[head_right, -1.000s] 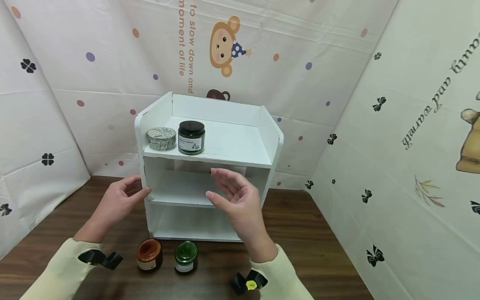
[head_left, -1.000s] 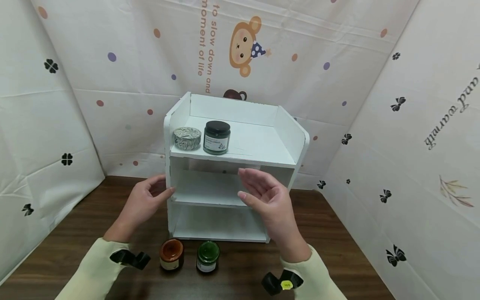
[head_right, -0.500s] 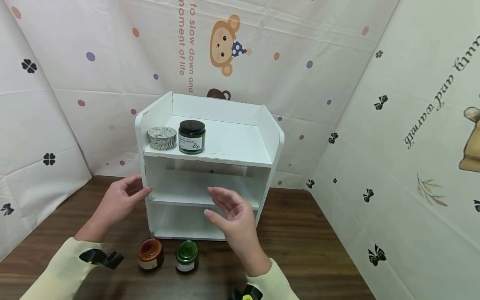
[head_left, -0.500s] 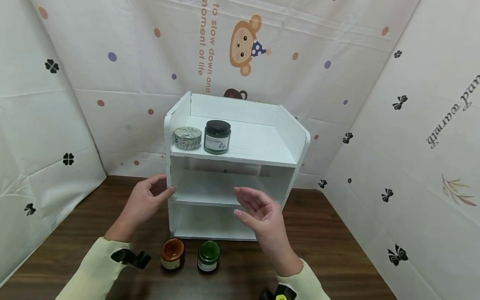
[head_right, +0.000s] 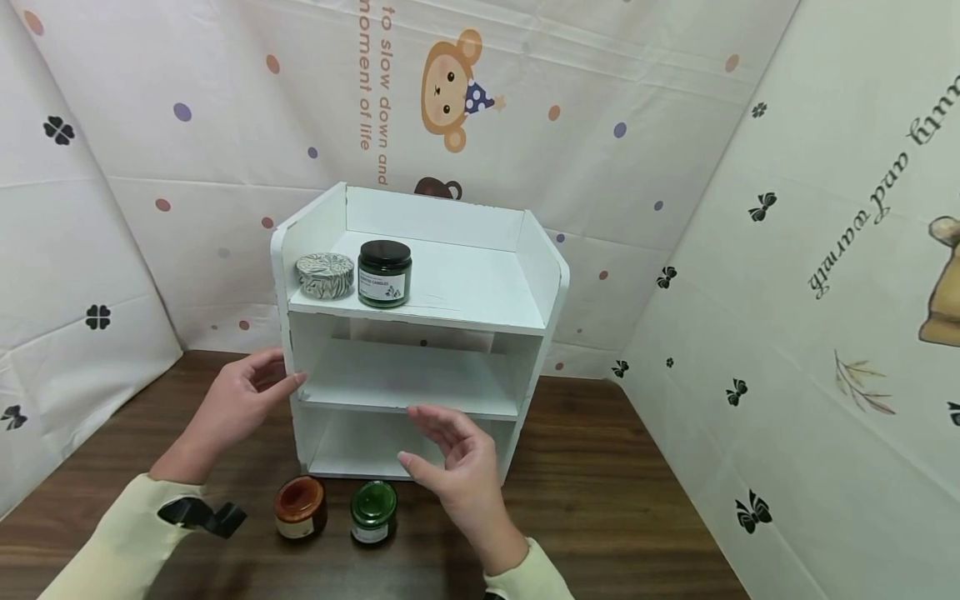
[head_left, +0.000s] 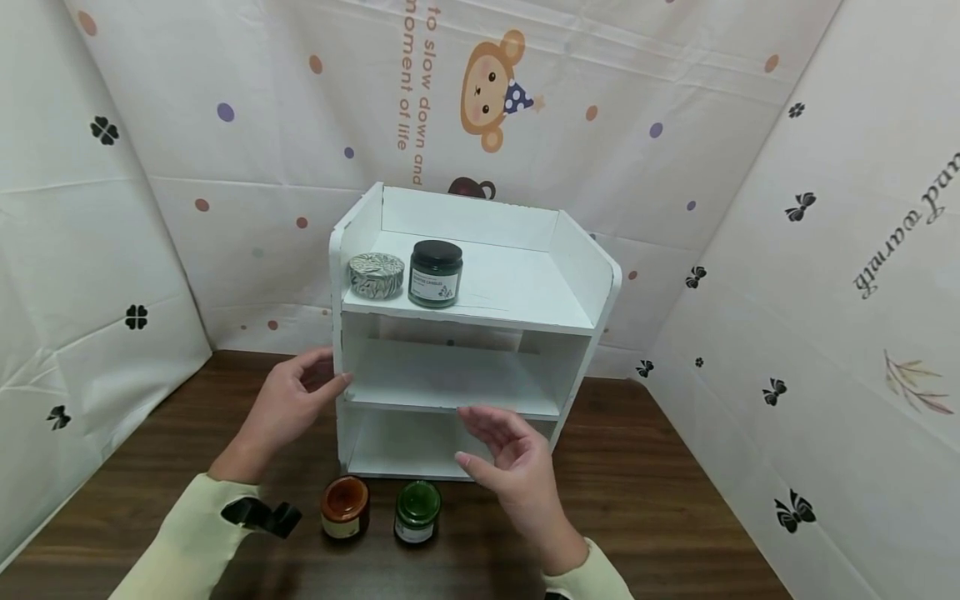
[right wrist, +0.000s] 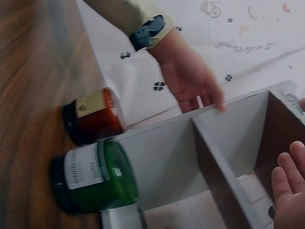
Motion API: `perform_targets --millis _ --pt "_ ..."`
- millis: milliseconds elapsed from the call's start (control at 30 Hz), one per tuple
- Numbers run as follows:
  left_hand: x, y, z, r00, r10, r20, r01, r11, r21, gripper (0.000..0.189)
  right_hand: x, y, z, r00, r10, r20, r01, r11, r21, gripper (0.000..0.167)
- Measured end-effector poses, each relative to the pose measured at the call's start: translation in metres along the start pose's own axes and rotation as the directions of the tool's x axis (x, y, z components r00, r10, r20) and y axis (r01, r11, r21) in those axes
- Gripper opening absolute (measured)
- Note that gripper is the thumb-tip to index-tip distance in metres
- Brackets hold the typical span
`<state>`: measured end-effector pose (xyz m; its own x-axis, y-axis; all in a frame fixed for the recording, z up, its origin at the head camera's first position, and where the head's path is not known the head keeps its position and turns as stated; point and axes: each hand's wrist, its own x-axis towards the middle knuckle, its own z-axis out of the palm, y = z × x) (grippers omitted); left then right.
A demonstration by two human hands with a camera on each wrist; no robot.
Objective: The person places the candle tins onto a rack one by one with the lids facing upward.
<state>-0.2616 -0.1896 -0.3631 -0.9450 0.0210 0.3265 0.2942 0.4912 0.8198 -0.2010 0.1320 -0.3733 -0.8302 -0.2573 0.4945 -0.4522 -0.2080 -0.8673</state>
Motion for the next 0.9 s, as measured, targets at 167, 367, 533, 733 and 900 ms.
perform_targets --millis 167,367,533,733,900 --pt "-0.001 0.002 0.000 1.000 -0.001 -0.001 0.001 1.000 -0.004 0.057 -0.005 0.010 0.000 1.000 -0.009 -0.017 0.009 1.000 -0.002 0.051" --pt "-0.001 0.001 0.000 1.000 -0.004 0.001 0.004 1.000 -0.001 0.058 -0.010 0.024 -0.003 0.999 0.010 -0.045 -0.010 1.000 -0.002 0.052" --pt "-0.001 -0.001 0.000 1.000 -0.005 0.003 0.005 1.000 0.003 0.059 -0.015 0.037 -0.004 0.999 0.034 -0.040 -0.035 0.999 -0.028 0.051" --pt "-0.001 -0.002 0.001 1.000 -0.003 0.003 0.003 1.000 0.005 0.060 -0.021 0.052 -0.002 0.998 0.045 -0.040 -0.046 0.998 -0.042 0.049" --pt "-0.001 -0.001 0.000 1.000 -0.003 0.005 0.003 1.000 0.002 0.060 -0.025 0.064 0.000 0.997 0.064 -0.043 -0.065 0.997 -0.041 0.047"
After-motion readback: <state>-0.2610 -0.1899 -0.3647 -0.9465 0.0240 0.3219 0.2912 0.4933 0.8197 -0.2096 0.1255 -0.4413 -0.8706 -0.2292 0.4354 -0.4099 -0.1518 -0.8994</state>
